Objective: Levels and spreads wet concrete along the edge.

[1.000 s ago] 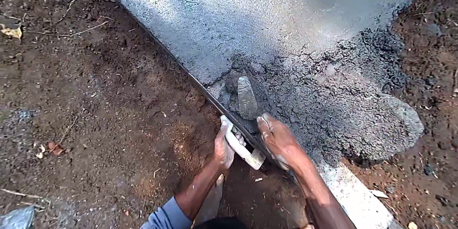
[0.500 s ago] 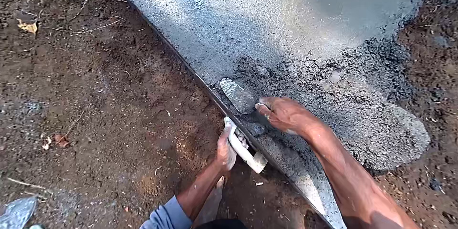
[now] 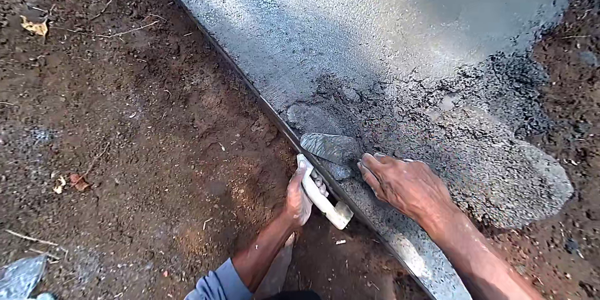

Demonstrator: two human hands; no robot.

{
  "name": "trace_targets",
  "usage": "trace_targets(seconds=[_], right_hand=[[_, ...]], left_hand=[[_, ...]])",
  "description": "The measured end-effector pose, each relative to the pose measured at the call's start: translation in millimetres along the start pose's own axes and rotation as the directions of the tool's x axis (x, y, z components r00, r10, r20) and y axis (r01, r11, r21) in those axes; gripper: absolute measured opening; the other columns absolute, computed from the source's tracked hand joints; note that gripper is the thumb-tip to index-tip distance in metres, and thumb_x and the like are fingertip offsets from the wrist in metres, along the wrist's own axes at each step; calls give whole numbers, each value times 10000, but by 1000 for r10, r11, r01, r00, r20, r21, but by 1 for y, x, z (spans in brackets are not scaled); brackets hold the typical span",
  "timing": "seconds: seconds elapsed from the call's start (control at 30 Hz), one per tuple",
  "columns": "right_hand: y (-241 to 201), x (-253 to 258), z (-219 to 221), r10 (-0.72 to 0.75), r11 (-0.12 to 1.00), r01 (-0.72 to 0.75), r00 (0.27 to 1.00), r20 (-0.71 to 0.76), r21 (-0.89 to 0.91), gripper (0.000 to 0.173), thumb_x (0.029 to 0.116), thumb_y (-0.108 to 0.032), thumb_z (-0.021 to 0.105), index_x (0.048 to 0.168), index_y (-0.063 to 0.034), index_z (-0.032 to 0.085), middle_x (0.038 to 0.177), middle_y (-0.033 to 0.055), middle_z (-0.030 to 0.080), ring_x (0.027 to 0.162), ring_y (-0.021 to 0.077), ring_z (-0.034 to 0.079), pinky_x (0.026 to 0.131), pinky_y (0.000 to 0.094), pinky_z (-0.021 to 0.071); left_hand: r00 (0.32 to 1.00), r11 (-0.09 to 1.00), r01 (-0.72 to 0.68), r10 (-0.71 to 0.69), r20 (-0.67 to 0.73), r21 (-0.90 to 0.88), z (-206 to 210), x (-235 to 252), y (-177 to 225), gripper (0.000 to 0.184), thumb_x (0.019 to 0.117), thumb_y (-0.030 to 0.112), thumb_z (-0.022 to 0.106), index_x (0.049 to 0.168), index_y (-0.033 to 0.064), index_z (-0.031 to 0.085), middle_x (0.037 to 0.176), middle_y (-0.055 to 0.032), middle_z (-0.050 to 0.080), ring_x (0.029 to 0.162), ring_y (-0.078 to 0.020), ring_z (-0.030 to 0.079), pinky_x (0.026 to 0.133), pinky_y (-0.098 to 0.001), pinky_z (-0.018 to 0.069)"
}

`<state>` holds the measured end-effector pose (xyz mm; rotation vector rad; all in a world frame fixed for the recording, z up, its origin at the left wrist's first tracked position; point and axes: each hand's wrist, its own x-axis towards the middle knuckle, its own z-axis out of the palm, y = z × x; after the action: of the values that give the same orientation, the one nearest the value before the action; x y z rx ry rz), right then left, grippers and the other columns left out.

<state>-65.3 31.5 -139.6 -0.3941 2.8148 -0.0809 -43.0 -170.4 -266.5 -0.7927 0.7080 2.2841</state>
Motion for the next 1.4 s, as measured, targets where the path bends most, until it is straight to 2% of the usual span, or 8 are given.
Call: trace_targets(seconds=[0.23,0.37,0.67,0.9,1.1,1.2,1.33,1.4], right_hand=[[-35,62,-33,196,952,-273,892,407,141,365,1104,-388,400,1134,-129,656,834,126,671,844,342,702,700,527,534],[-39,78,-51,174,921,-325,837,518,215,383,1110,-375,414,1238,-124,673,969,143,705,953,332,699,802,547,548],[-54,66,-37,346,917,-391,882,321,85,292,1094,-332,438,1097,-110,628,810,129,664,812,349,706,655,509,540],[-18,67,-39,462,861,-497,852,246,105,362,1106,-340,432,1139,-69,670,874,190,690,866,408,705,690,584,540],[-55,61,-36,336,900,-408,872,355,150,340,1100,-364,410,1108,-111,637,822,128,667,843,344,705,694,511,538],[-41,73,-34,368,898,-415,889,274,142,348,1105,-348,426,1148,-88,654,849,163,682,845,383,707,683,551,544],[-8,67,-49,476,869,-486,872,115,92,358,1103,-342,415,1043,-78,648,796,181,656,800,406,700,616,568,521],[-7,55,-57,476,834,-506,861,177,219,361,1102,-351,433,976,-85,642,720,148,622,704,357,670,574,530,498]], left_hand=[[1000,1000,-4,4,-11,-4,1,-1,0,531,1112,419,228,902,71,570,668,-55,577,558,-176,590,568,-333,557],[1000,1000,-11,11,1,-2,1,-1,0,545,1108,436,223,901,73,572,663,-53,575,556,-180,590,565,-334,557],[1000,1000,-16,16,1,-8,1,0,0,522,1097,440,264,898,78,584,664,-55,584,559,-182,596,575,-347,561],[1000,1000,-6,6,7,-1,1,-2,0,530,1099,436,246,892,78,578,670,-47,582,571,-178,599,588,-343,565],[1000,1000,-14,15,22,-11,-2,0,0,520,1097,435,265,918,68,586,680,-55,592,578,-182,605,597,-347,569],[1000,1000,-12,12,9,-15,0,0,0,536,1096,445,269,899,67,595,672,-58,596,568,-183,611,579,-344,571],[1000,1000,-9,9,15,-6,-1,1,0,540,1095,454,255,891,76,583,673,-52,584,576,-186,601,588,-348,563],[1000,1000,-11,11,14,0,-1,1,-1,534,1088,460,268,886,79,584,671,-45,584,578,-181,600,589,-345,560]])
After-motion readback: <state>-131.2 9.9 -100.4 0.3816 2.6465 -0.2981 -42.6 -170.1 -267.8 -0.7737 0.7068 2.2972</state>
